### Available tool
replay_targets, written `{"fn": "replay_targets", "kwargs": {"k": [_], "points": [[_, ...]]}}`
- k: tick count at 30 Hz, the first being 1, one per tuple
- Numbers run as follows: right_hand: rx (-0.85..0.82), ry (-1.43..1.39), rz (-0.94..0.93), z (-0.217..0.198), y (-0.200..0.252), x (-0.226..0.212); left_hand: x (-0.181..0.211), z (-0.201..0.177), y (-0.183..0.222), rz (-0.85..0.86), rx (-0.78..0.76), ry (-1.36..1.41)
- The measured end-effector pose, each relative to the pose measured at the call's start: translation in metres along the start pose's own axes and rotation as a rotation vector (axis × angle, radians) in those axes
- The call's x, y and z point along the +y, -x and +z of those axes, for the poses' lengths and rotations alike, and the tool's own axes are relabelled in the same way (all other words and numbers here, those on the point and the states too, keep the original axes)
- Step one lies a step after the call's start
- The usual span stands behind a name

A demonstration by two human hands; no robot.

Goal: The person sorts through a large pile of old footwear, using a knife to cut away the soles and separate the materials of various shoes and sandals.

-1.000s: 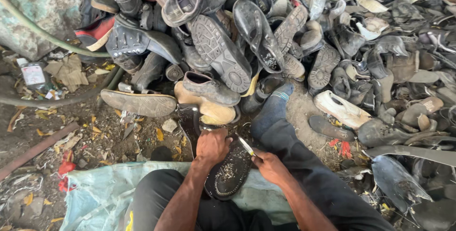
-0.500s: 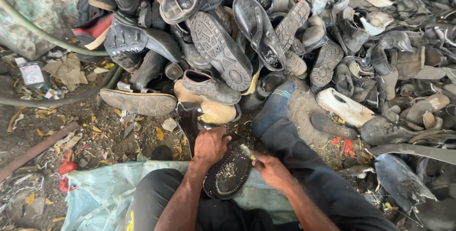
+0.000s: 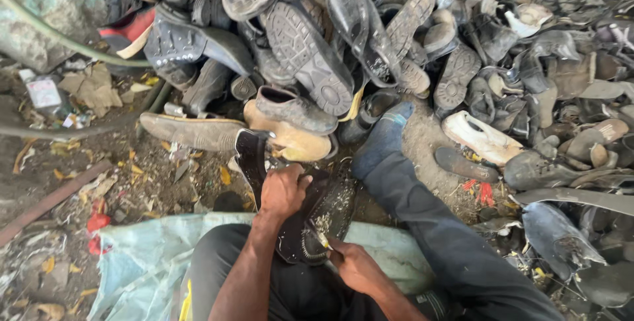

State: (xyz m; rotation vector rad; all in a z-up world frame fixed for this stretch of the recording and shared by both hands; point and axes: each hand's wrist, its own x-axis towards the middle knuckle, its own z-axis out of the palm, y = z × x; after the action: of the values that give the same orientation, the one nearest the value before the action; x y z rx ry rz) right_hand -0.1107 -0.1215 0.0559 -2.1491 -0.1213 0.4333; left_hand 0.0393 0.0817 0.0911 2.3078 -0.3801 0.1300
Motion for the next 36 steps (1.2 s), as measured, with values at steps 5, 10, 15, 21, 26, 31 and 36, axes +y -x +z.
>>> {"fn": "replay_targets", "kwargs": {"k": [5, 10, 15, 21, 26, 31, 36], "points": [[-0.068, 0.154, 0.11, 0.003, -0.023, -0.024, 0.002, -0.01, 0.009, 0.101, 0.029, 0.015], [-0.062, -0.045, 0.077, 0.011, -0.015, -0.037, 0.001, -0.022, 0.012, 0.145, 0.041, 0.119], [-0.044, -0.008, 0.062, -0.003, 0.032, -0.037, 0.004, -0.019, 0.015, 0.171, 0.023, 0.177], [-0.113, -0.027, 0.136, -0.023, 0.046, -0.035, 0.031, -0.038, 0.022, 0.197, 0.095, 0.118], [-0.253, 0.096, 0.005, -0.014, -0.001, -0.02, 0.045, -0.058, 0.031, 0.296, 0.079, 0.088], [-0.083, 0.086, -0.348, 0.013, -0.036, -0.027, 0.036, -0.07, 0.033, 0.442, 0.186, 0.071], [0.161, 0.197, -0.628, -0.025, 0.055, -0.023, -0.01, -0.101, 0.029, 0.308, 0.552, -0.061]]}}
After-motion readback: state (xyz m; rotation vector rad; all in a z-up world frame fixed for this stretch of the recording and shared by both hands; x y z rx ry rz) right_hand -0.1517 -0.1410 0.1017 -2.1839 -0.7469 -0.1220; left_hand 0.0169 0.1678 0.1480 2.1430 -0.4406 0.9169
